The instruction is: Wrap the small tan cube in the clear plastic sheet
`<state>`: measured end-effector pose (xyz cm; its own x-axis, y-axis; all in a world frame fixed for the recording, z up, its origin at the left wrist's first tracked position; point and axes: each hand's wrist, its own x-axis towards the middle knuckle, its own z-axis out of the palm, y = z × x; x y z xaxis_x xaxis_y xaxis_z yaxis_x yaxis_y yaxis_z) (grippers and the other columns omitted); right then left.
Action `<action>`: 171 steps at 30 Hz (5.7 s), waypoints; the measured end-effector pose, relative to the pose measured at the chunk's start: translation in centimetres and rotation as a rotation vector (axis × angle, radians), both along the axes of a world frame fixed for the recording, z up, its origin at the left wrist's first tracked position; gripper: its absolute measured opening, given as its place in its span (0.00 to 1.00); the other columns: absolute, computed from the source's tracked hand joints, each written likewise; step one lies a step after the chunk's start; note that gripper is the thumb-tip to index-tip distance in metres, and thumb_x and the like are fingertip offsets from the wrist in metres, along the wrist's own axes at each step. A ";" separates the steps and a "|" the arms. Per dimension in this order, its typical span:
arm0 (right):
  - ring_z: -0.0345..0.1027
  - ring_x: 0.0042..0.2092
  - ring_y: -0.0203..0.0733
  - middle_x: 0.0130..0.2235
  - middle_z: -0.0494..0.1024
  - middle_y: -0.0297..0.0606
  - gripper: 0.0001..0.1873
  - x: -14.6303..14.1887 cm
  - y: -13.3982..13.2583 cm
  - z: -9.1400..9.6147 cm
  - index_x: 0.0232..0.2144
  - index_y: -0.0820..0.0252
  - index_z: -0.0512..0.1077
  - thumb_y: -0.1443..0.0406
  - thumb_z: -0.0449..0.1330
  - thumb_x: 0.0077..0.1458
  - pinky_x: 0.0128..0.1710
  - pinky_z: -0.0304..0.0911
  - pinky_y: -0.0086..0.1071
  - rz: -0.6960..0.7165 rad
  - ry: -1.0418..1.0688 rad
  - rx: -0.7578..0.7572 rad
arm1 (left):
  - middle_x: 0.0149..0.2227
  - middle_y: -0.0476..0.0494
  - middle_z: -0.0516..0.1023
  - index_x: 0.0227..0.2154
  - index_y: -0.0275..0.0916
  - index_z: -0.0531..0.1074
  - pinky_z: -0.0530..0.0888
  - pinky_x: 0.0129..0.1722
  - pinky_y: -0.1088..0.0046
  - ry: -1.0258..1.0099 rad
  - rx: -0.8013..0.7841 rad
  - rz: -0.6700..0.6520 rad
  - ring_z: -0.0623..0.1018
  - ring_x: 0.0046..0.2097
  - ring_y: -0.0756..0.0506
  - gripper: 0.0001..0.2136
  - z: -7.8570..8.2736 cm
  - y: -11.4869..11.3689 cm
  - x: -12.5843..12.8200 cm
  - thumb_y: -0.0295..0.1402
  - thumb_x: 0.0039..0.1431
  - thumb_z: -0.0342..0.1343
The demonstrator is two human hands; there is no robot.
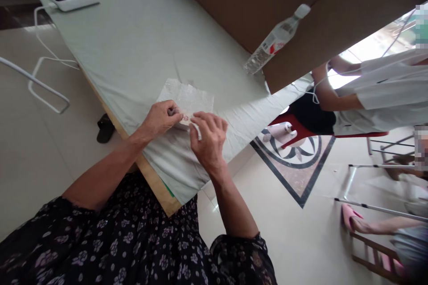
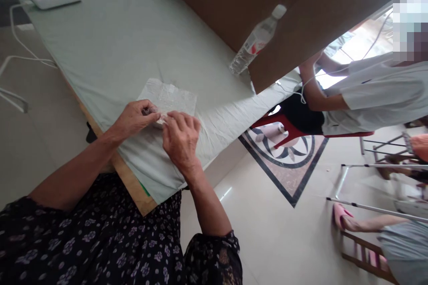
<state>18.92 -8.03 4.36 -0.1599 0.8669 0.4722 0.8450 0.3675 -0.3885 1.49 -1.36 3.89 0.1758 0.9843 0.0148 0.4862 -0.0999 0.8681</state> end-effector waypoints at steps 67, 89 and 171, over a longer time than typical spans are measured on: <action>0.73 0.51 0.51 0.48 0.84 0.45 0.18 -1.7 2.6 -0.2 0.58 0.61 0.69 0.61 0.58 0.70 0.56 0.58 0.44 0.119 -0.240 -0.132 | 0.19 0.55 0.69 0.21 0.39 0.68 0.67 0.18 0.81 -0.295 -0.197 0.122 0.69 0.19 0.54 0.06 0.5 0.4 -0.6 0.28 0.50 0.58; 0.76 0.49 0.48 0.47 0.85 0.41 0.30 -0.8 2.4 -0.8 0.69 0.60 0.60 0.65 0.57 0.66 0.59 0.61 0.45 0.069 -0.089 -0.167 | 0.21 0.51 0.75 0.25 0.37 0.75 0.70 0.24 0.77 -0.097 -0.082 0.040 0.73 0.22 0.51 0.06 2.0 0.1 0.3 0.31 0.48 0.55; 0.75 0.32 0.37 0.42 0.85 0.41 0.34 -0.2 2.8 -1.9 0.68 0.63 0.60 0.59 0.60 0.64 0.35 0.71 0.32 -0.088 0.575 -0.300 | 0.47 0.39 0.81 0.47 0.37 0.75 0.77 0.50 0.65 0.147 0.304 -0.333 0.80 0.45 0.43 0.14 -0.8 -0.3 0.6 0.27 0.60 0.52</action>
